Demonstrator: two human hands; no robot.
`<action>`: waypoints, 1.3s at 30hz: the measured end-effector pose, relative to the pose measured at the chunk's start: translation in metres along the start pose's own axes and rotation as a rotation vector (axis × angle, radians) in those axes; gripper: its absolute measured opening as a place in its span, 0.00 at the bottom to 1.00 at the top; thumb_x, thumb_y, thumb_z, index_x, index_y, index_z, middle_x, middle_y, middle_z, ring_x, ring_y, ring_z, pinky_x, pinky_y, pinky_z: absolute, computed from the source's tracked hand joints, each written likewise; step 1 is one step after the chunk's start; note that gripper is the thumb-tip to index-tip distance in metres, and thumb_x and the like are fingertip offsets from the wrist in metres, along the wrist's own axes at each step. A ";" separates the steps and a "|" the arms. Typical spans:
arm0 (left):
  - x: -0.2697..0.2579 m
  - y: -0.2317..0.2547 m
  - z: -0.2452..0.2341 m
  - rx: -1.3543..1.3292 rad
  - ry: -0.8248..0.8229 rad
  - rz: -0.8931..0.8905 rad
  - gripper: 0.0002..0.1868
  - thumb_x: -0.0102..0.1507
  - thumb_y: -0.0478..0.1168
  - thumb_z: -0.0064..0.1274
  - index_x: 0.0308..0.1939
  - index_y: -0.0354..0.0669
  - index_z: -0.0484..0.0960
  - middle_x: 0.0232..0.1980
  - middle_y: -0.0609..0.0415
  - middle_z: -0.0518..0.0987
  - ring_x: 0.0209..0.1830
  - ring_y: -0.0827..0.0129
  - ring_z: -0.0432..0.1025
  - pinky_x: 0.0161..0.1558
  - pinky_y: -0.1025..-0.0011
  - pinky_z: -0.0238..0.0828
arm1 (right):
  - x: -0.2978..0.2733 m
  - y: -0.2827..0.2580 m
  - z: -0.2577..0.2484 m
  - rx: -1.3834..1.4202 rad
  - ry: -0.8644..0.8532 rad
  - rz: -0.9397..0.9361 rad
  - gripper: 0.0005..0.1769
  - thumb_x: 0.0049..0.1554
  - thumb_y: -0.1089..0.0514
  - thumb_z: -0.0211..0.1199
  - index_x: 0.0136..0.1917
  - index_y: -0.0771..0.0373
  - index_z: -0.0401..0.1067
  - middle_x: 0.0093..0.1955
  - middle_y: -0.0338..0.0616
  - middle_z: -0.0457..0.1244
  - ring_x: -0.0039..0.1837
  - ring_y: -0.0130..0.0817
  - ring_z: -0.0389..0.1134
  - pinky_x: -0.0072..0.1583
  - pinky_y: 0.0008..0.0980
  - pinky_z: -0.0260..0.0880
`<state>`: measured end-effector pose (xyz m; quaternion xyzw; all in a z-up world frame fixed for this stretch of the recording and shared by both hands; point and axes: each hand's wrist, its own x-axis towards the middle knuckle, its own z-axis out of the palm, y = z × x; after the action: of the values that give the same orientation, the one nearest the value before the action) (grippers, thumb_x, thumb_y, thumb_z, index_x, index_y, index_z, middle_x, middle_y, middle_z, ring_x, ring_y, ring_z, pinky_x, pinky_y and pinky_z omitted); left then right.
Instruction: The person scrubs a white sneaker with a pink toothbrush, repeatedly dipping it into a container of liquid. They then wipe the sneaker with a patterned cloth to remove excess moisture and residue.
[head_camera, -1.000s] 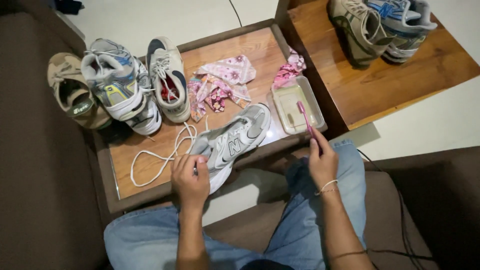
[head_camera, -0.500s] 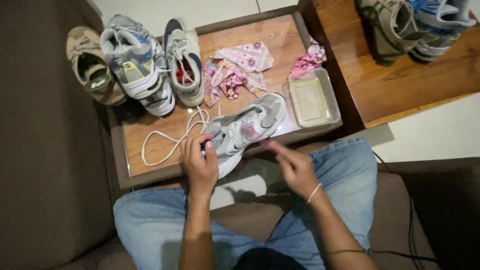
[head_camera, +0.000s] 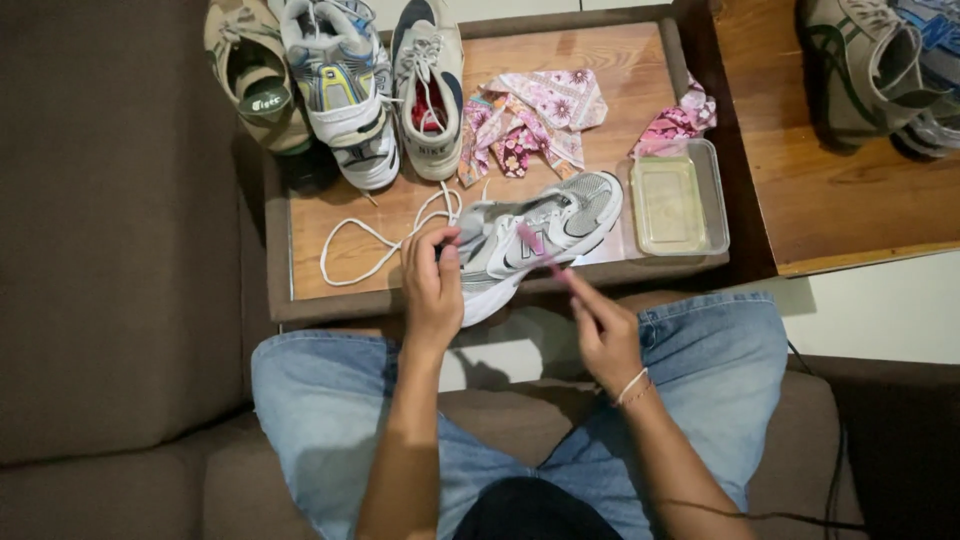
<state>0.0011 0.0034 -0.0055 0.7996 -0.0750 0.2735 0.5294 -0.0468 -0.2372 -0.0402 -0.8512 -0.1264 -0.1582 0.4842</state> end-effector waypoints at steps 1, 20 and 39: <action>-0.001 -0.002 -0.001 0.000 0.000 0.005 0.14 0.74 0.42 0.39 0.50 0.37 0.78 0.40 0.46 0.77 0.46 0.48 0.71 0.56 0.56 0.66 | -0.005 -0.001 0.002 0.000 0.004 -0.003 0.24 0.58 0.73 0.58 0.67 0.62 0.75 0.61 0.53 0.70 0.62 0.47 0.71 0.58 0.43 0.74; -0.016 -0.026 0.003 -0.136 0.001 -0.066 0.23 0.68 0.58 0.55 0.36 0.42 0.73 0.49 0.45 0.77 0.50 0.51 0.74 0.56 0.57 0.68 | 0.007 0.030 -0.051 -0.111 0.205 0.075 0.22 0.63 0.73 0.56 0.68 0.65 0.73 0.62 0.58 0.68 0.64 0.47 0.69 0.62 0.44 0.70; -0.013 -0.036 0.008 -0.116 0.003 -0.293 0.16 0.71 0.47 0.52 0.37 0.42 0.68 0.53 0.45 0.80 0.57 0.56 0.74 0.62 0.60 0.65 | 0.003 0.068 -0.083 -0.249 0.359 0.341 0.20 0.65 0.65 0.57 0.69 0.57 0.74 0.61 0.53 0.69 0.64 0.50 0.68 0.64 0.47 0.69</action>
<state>0.0079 0.0092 -0.0437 0.7695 0.0276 0.1897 0.6092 -0.0316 -0.3422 -0.0526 -0.8714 0.1268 -0.2370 0.4103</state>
